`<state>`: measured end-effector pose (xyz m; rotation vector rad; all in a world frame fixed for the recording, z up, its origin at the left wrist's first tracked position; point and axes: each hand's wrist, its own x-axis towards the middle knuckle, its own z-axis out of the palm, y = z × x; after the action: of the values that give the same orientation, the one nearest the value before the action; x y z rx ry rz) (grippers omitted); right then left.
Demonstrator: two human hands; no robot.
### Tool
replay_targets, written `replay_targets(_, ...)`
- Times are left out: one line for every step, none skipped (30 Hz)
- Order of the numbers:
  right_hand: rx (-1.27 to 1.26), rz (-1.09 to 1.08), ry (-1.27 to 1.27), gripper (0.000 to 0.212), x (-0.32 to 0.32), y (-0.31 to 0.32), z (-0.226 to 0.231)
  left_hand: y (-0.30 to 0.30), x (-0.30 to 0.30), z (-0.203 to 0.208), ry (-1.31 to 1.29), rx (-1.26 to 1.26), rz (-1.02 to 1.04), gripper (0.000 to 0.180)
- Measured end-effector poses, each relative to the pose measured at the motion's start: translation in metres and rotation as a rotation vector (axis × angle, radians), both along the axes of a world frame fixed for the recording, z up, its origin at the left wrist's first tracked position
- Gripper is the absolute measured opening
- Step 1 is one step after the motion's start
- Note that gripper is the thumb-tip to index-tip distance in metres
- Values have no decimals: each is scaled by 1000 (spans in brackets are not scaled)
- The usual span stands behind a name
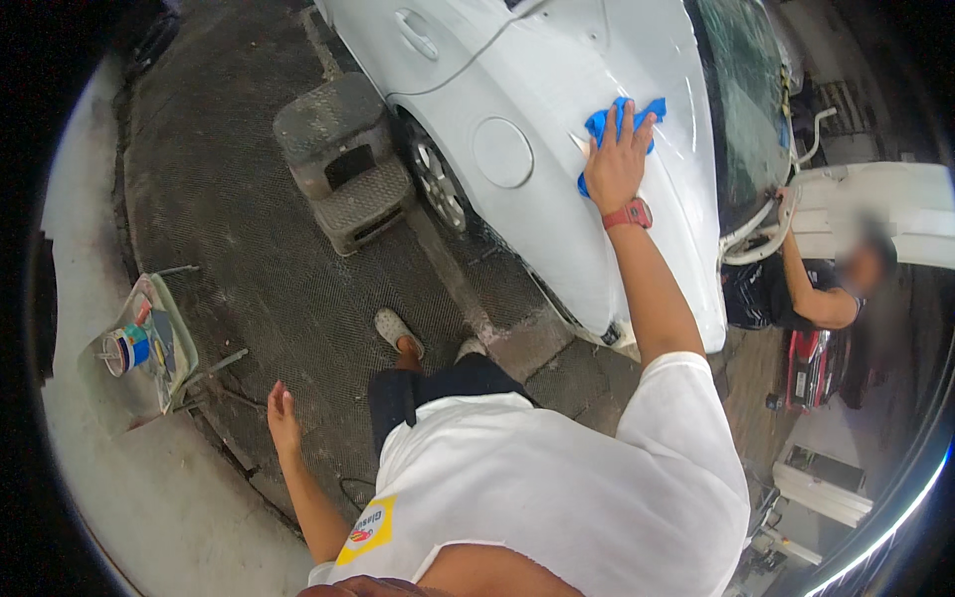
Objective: The person scrubs the inside of a white car hood with a sponge and water, then wipes the exterior of a white car with a blue cloth. The person returns to scrub the hood again.
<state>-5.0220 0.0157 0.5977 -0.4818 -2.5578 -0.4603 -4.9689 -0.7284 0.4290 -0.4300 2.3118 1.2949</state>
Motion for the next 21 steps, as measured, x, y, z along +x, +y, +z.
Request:
replay_targets(1,18,12,67,-27,-2,-4,-5,-1,2,11,-7,-11,62)
replay_targets(3,37,25,67,-54,-4,-7,-7,5,5,-29,-14,-1,64)
replay_targets(23,7,-8,68,-82,-9,-10,-15,16,7,-64,-27,13,66)
replay_targets(23,0,-40,68,-102,-15,-17,-31,32,2,-122,-82,-11,67)
replay_targets(40,4,-46,68,-131,-17,-18,-42,49,-16,-156,-120,-23,68)
replay_targets(65,0,-51,68,-160,-13,-15,-58,68,-39,-183,-165,-89,73)
replay_targets(79,-17,-95,68,-181,-9,-18,-61,81,-48,-247,-147,-94,73)
replay_targets(40,44,-114,67,-203,-6,-18,-63,95,-54,-319,-133,-100,73)
replay_targets(0,104,-137,67,-225,-4,-15,-70,113,-66,-386,-155,-73,73)
replay_targets(-48,167,-168,66,-239,-7,-18,-78,133,-78,-461,-184,-43,74)
replay_targets(1,147,-268,65,-244,-12,-18,-83,151,-85,-446,-177,-7,72)
replay_targets(48,133,-369,64,-248,-24,-12,-88,171,-89,-432,-173,34,70)
replay_targets(97,114,-478,64,-247,-35,-5,-94,190,-92,-427,-170,69,68)
replay_targets(150,94,-586,64,-243,-44,-5,-98,204,-100,-437,-160,117,67)
replay_targets(140,129,-589,64,-236,-34,-6,-98,214,-115,-438,-140,162,67)
replay_targets(178,148,-649,63,-226,-32,-5,-94,233,-113,-458,-121,207,66)
replay_targets(218,165,-710,62,-218,-28,-1,-90,238,-120,-445,-119,198,65)
replay_targets(249,178,-799,61,-200,-24,-7,-85,242,-118,-458,-126,180,64)
replay_targets(306,235,-804,57,-187,-16,-17,-97,261,-139,-444,-212,214,71)
replay_targets(359,282,-815,60,-157,-4,-12,-39,232,-94,-483,-131,381,68)
replay_targets(316,351,-809,56,-138,-15,-19,-58,262,-106,-406,-18,365,67)
